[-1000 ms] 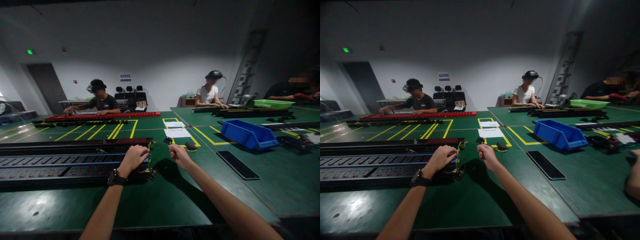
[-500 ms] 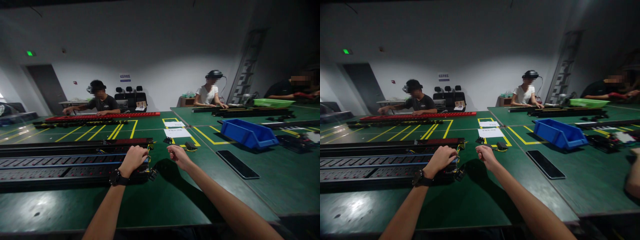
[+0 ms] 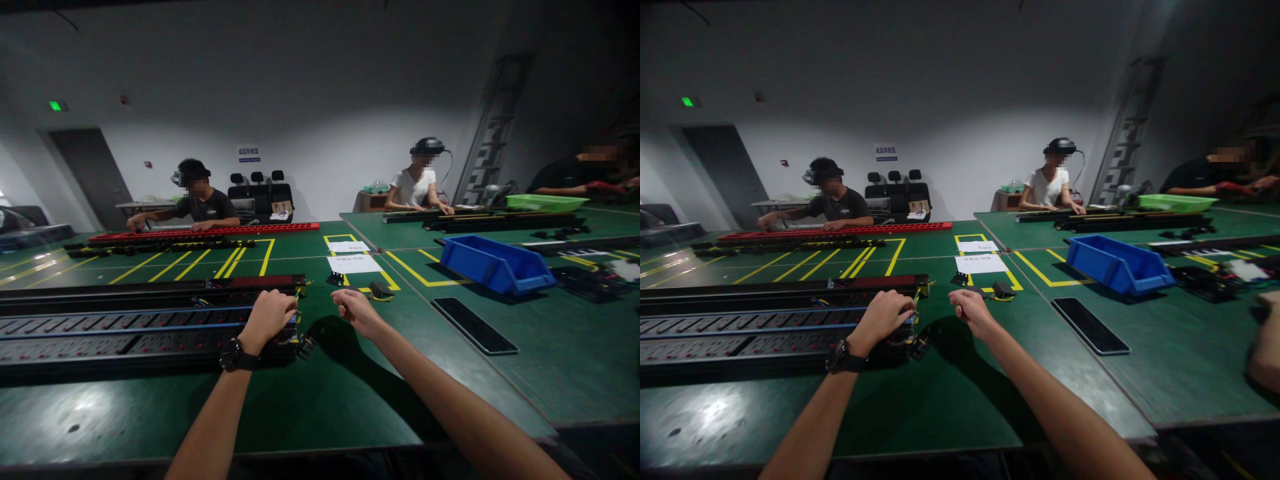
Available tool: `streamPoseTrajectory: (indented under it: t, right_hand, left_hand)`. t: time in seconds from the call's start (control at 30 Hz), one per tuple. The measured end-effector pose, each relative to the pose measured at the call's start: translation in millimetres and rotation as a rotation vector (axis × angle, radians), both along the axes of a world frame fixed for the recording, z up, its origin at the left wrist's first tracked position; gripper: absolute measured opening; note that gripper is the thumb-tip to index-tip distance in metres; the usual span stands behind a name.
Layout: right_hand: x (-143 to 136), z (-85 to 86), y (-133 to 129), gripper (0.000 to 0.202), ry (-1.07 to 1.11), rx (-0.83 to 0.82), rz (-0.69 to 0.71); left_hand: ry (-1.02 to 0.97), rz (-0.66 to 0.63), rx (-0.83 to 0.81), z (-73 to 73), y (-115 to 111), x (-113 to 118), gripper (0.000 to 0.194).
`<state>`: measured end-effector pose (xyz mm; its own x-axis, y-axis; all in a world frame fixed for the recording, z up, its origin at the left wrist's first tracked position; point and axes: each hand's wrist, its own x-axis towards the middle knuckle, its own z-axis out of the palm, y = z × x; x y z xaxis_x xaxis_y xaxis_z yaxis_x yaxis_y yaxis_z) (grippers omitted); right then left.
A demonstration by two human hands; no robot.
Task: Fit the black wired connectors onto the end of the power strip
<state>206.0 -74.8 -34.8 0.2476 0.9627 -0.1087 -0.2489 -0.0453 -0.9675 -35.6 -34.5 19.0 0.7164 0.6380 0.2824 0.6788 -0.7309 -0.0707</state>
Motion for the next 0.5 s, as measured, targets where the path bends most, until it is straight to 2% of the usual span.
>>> streamPoseTrajectory:
  t: [0.27,0.5]
  right_hand:
    - [-0.6,1.6,-0.8,0.017,-0.044,0.000,0.003]
    - [-2.2,4.4,-3.2,0.014,-0.028,-0.016,0.010]
  left_hand:
    - [-0.066,0.005,-0.036,-6.3,-2.5,-0.2,0.030]
    - [-0.099,0.020,-0.057,-9.6,-9.4,0.9,0.028]
